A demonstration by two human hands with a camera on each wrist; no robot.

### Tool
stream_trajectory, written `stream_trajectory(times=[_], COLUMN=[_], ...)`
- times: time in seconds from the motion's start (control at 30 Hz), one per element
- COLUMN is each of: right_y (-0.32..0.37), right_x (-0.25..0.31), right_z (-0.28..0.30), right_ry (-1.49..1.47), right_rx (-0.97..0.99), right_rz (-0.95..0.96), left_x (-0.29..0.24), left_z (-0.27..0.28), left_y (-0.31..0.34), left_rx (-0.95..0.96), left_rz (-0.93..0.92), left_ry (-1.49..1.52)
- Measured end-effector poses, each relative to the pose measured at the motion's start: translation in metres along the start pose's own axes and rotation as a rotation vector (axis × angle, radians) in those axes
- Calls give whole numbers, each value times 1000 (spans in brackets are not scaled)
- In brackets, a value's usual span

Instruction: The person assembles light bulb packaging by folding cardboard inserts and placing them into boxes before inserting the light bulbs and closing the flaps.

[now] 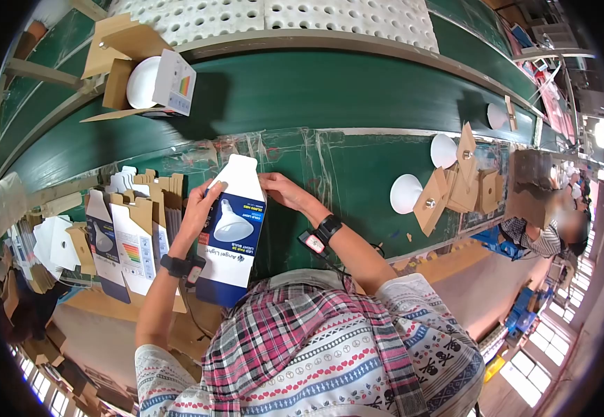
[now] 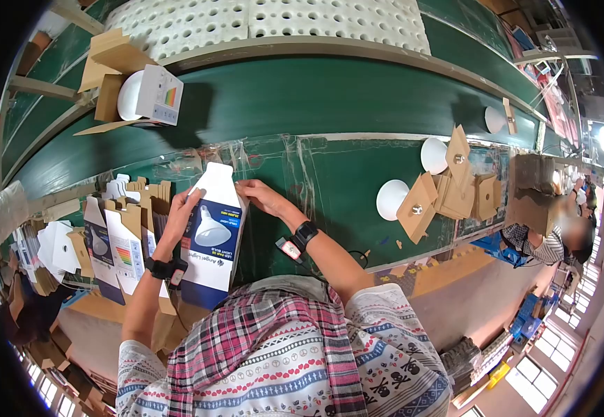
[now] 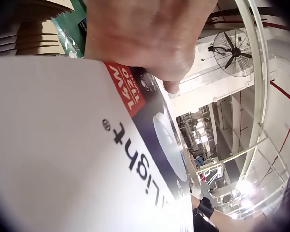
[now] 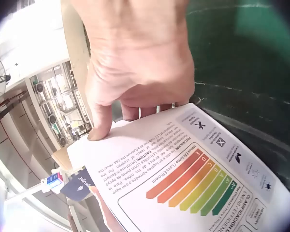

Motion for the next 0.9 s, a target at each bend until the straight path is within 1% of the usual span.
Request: stream_trajectory(times=[0.07,0.13,0.17,0.23,0.27,0.3,0.33,0.4,0.47,0.5,0.57,0.6,0.67,0.7,0.73,0.77,0.83,0.87,0.9], right_y=[7,6,3,5,5,4,3,3,4,4,1,-2,-1,3,12,25,54,58,61], right_x=[12,1,-3,3,6,6,6,4,0,0,-5,-9,-7,5,10,27,58,61,62], right_z=[-7,0,3,-6,-8,-7,-8,-6,-3,-1,-3,-4,-9,-17,-15,-20,-40,-45,-50], right_ry=[-5,-49,-69,-88,-93,-96,-130,-214,-278,-199,-51,55,214,296,465,778,579,612,643], right_rx=[-26,11,30,10,11,14,57,69,54,30,-6,-74,-168,-214,-351,-521,-611,-528,-447], right_rz=[-29,-13,-3,-29,-41,-51,-54,-34,-27,-46,-91,-113,-1,59,35,185,311,295,278], left_x=[-5,-3,-1,1,6,-2,0,3,-7,-10,-13,-17,-20,-21,-28,-35,-54,-52,-45], left_z=[-4,-5,0,0,5,1,2,9,3,0,-4,-4,-5,-7,-12,-16,-24,-24,-19], left_y=[-2,-6,-8,-7,-7,-2,-2,1,3,2,-1,0,-3,-5,-9,-8,-5,-6,-7], left_rx=[20,33,36,14,1,-26,-16,-26,18,38,84,102,76,62,91,76,52,168,162], left_rz=[29,37,41,44,24,40,20,-9,-127,-180,-147,-127,-6,51,-77,-153,-304,-260,-194], left_ry=[68,104,57,170,174,212,178,122,118,95,46,17,64,87,12,-22,-91,-141,-91])
Point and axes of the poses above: each hand's wrist, its own y-axis away from the middle knuckle, its own z-axis out of the back of the hand, x = y × z, the point moved 6 cm from there along -y, towards the middle knuckle, and after that the axes turned 11 degrees about y, right-handed, at the moved point
